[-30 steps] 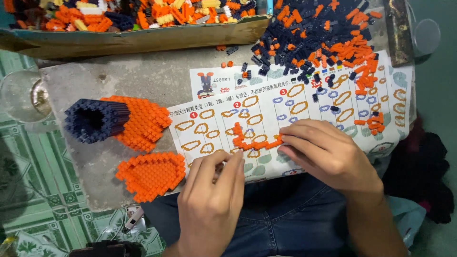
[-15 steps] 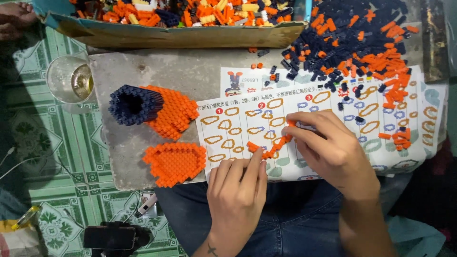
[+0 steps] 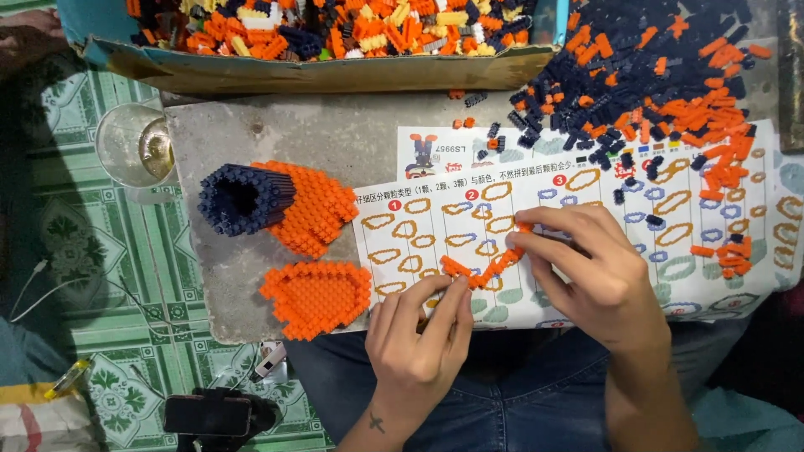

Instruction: The person assembles orange and dark blue micro beads into a ring shape by hand, following a printed instruction sheet. They pick individual beads from a pile and connect them to form a continuous loop, occasionally adjusting the ring's position on the table.

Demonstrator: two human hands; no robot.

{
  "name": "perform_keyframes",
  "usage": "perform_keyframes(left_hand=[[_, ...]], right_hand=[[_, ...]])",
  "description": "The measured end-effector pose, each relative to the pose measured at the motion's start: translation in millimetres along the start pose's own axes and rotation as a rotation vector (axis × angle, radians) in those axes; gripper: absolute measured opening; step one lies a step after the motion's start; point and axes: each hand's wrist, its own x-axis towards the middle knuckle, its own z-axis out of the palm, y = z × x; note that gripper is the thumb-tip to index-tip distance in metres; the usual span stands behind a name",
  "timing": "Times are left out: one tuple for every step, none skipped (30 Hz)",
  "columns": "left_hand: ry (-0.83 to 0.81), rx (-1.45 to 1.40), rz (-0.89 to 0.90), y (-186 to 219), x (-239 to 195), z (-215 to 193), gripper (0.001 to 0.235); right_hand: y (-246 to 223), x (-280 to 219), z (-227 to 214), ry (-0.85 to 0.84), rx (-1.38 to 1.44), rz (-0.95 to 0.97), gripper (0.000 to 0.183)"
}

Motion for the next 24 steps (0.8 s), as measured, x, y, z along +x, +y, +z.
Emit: perform_keyframes(left_hand=[[-0.003, 0.001, 0.001, -0.2, 0.8, -1.1, 0.026], [-0.008, -0.007, -0.001, 0.0, 1.8, -1.4, 0.025], [-0.013, -0.015, -0.002, 0.2, 2.9, -1.6, 0.024], [-0.017, -0.017, 0.0, 0.3, 3.4, -2.0, 0.024], [-0.017, -0.021, -0.003, 0.3, 3.8, -2.5, 0.024], [-0.018, -0.025, -0.006, 0.3, 4.3, -3.0, 0.024], [-0.02, -0.027, -0.004, -0.6, 3.5, -2.7, 0.024], [-0.027, -0.033, -0.004, -1.5, 2.7, -2.4, 0.024], [-0.034, -0.039, -0.004, -2.7, 1.8, -2.2, 0.024], [-0.035, -0.04, -0.005, -3.4, 0.7, -1.4, 0.024], [-0.035, -0.044, -0.003, -4.2, -0.5, -0.8, 0.024], [-0.033, -0.048, 0.0, -5.2, -1.3, -0.1, 0.024], [-0.032, -0.047, 0.0, -5.8, -1.0, -0.5, 0.024], [-0.037, -0.058, 0.003, -6.1, -1.2, -1.0, 0.025], [-0.041, -0.069, 0.006, -6.3, -1.3, -1.4, 0.025], [-0.042, -0.07, 0.007, -6.5, -1.6, -1.0, 0.025], [-0.034, -0.071, 0.001, -6.6, -1.9, -0.5, 0.023], [-0.026, -0.072, -0.004, -6.5, -2.3, 0.0, 0.021], [-0.027, -0.073, -0.004, -6.5, -2.1, -1.6, 0.021], [-0.036, -0.089, -0.009, -6.3, -2.1, -3.3, 0.021], [-0.045, -0.106, -0.014, -6.2, -2.2, -4.9, 0.023], [-0.046, -0.106, -0.014, -6.7, -2.9, -4.2, 0.023], [-0.038, -0.106, -0.013, -7.2, -3.7, -3.5, 0.021], [-0.029, -0.105, -0.012, -7.6, -4.2, -2.8, 0.019]], right_hand=[[-0.8, 0.6, 0.3, 0.001, 0.002, 0.002, 0.038], [-1.3, 1.0, -0.2, 0.002, 0.007, 0.011, 0.037], [-1.6, 1.4, -0.7, 0.003, 0.012, 0.019, 0.036], [-1.5, 1.2, -1.1, 0.004, 0.011, 0.023, 0.036], [-1.3, 1.1, -1.5, -0.001, 0.018, 0.031, 0.037], [-1.2, 0.9, -1.8, -0.007, 0.026, 0.038, 0.038], [-0.5, 0.5, -1.3, -0.005, 0.025, 0.042, 0.038], [0.2, 0.5, -1.0, -0.002, 0.025, 0.037, 0.037], [0.7, 0.5, -0.5, 0.002, 0.026, 0.033, 0.037], [0.6, 0.2, -0.6, 0.001, 0.026, 0.035, 0.037], [0.4, 0.0, -0.7, -0.005, 0.02, 0.044, 0.037], [0.3, 0.3, -0.7, -0.011, 0.014, 0.052, 0.037], [1.1, 0.1, -0.3, -0.011, 0.014, 0.052, 0.037], [1.8, -0.5, 0.2, -0.009, 0.01, 0.048, 0.037], [2.6, -1.2, 0.5, -0.007, 0.006, 0.043, 0.037], [2.5, -1.2, 0.5, -0.006, 0.005, 0.044, 0.037], [2.6, -1.1, 0.3, -0.009, 0.014, 0.045, 0.037], [2.7, -1.2, 0.0, -0.011, 0.023, 0.045, 0.037], [2.8, -1.3, -0.1, -0.011, 0.022, 0.046, 0.037], [2.9, -1.4, -0.1, -0.012, 0.022, 0.047, 0.038], [2.9, -1.6, -0.1, -0.014, 0.021, 0.048, 0.039], [2.7, -1.4, -0.1, -0.014, 0.021, 0.049, 0.039], [2.5, -1.3, -0.1, -0.015, 0.018, 0.049, 0.037], [2.2, -0.9, -0.1, -0.016, 0.015, 0.048, 0.036]])
